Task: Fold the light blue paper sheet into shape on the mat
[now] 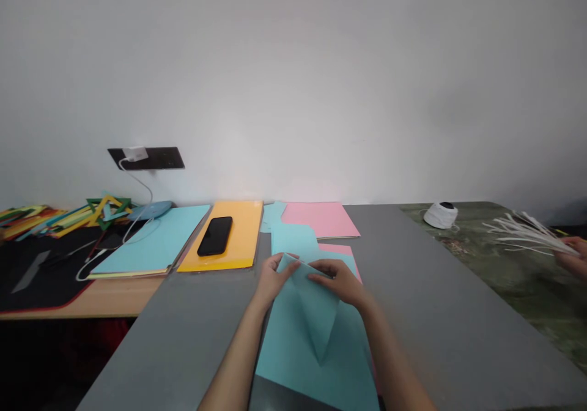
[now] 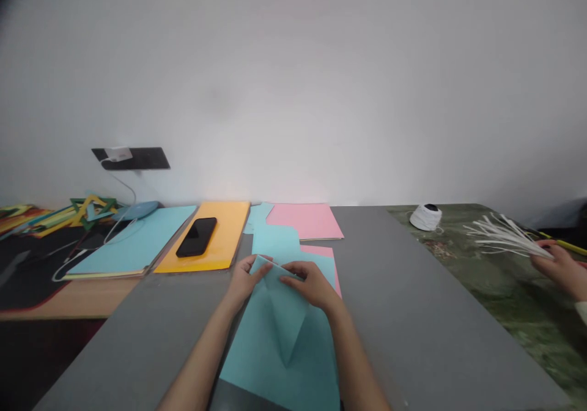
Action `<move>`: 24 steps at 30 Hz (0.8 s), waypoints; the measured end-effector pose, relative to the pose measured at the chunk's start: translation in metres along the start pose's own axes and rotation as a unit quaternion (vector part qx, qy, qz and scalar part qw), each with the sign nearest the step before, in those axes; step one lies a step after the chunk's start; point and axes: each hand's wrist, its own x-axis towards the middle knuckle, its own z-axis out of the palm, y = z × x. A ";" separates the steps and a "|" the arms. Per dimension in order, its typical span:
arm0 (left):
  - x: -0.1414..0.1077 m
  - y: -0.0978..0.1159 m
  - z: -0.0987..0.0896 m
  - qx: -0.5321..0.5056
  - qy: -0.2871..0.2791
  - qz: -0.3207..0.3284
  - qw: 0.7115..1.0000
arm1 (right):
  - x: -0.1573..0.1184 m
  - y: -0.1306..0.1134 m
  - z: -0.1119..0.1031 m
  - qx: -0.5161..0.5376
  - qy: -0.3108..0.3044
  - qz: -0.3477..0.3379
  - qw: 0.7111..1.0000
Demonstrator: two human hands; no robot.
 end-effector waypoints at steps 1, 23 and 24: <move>0.000 -0.001 0.001 -0.008 0.004 0.000 1.000 | 0.000 0.002 -0.001 -0.005 0.009 0.003 1.000; 0.001 0.000 0.006 -0.017 0.007 0.011 1.000 | -0.001 0.007 -0.008 -0.096 0.094 -0.017 0.991; 0.001 0.000 0.006 -0.007 0.011 0.018 1.000 | -0.001 0.007 -0.008 -0.119 0.095 -0.020 0.988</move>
